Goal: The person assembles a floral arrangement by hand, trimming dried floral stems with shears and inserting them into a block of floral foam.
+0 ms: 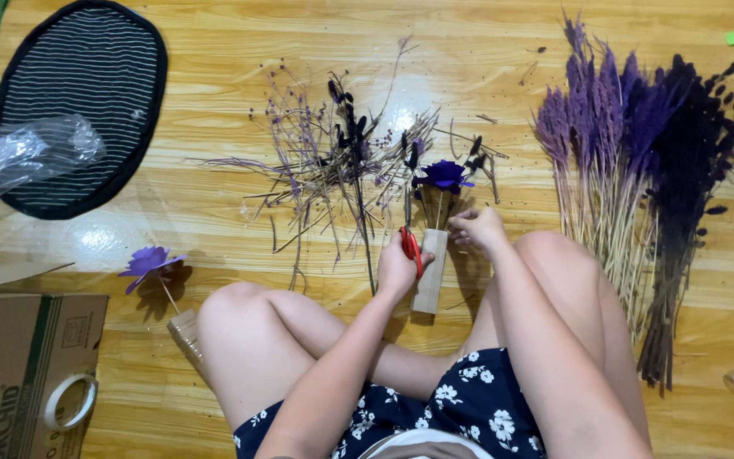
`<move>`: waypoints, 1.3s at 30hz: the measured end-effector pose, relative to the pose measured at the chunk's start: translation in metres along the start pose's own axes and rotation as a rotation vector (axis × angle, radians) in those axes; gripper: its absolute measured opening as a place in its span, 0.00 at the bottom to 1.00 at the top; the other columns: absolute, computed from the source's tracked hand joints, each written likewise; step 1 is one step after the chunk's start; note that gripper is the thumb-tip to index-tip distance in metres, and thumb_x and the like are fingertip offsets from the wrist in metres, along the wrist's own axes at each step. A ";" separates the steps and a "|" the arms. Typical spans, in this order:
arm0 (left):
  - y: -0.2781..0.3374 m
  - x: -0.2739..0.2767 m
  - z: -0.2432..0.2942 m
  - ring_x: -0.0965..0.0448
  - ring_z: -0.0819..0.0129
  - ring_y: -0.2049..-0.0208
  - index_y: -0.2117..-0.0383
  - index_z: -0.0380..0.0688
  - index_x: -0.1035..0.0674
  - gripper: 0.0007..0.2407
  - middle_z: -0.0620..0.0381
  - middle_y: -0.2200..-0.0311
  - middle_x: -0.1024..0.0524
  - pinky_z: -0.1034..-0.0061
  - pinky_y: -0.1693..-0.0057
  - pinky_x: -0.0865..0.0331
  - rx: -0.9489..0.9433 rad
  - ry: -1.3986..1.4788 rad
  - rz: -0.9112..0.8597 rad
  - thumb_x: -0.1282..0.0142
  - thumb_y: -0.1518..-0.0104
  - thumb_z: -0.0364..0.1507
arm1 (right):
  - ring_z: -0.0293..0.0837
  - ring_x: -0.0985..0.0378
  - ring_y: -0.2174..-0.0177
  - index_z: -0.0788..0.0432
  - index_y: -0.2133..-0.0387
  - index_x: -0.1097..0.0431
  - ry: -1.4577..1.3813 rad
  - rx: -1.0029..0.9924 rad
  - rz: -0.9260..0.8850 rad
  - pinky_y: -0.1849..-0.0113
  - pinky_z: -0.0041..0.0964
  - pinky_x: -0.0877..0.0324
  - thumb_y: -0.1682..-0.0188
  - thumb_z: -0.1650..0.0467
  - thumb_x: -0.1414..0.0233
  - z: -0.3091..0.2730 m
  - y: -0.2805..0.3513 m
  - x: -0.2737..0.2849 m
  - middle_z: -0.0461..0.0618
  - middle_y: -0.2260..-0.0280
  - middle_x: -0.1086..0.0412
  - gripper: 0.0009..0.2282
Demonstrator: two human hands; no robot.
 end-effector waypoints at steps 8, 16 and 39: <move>-0.008 0.072 0.011 0.17 0.43 0.52 0.54 0.51 0.23 0.11 0.43 0.60 0.16 0.52 0.45 0.25 0.026 -0.294 0.227 0.43 0.39 0.38 | 0.53 0.18 0.76 0.76 0.61 0.28 0.261 0.049 0.044 0.75 0.44 0.18 0.59 0.69 0.33 -0.048 0.031 0.014 0.70 0.71 0.24 0.20; -0.048 0.086 -0.033 0.17 0.46 0.52 0.55 0.50 0.25 0.14 0.51 0.60 0.16 0.51 0.45 0.25 0.146 -0.410 0.244 0.38 0.46 0.34 | 0.50 0.18 0.77 0.69 0.66 0.22 0.627 -0.037 -0.257 0.74 0.42 0.21 0.53 0.64 0.39 -0.064 0.076 -0.041 0.60 0.75 0.22 0.16; 0.002 0.086 0.036 0.17 0.69 0.67 0.66 0.42 0.28 0.18 0.53 0.71 0.18 0.74 0.54 0.23 -0.311 0.625 0.169 0.25 0.56 0.19 | 0.38 0.19 0.59 0.55 0.44 0.28 -0.173 0.592 -0.186 0.60 0.31 0.20 0.46 0.70 0.42 -0.136 0.112 -0.097 0.50 0.53 0.22 0.16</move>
Point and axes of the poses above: each hand's wrist, its own y-axis away from the middle knuckle, its own x-axis out of the back of the hand, z = x × y, the point moved 8 cm from there along -y, towards the middle knuckle
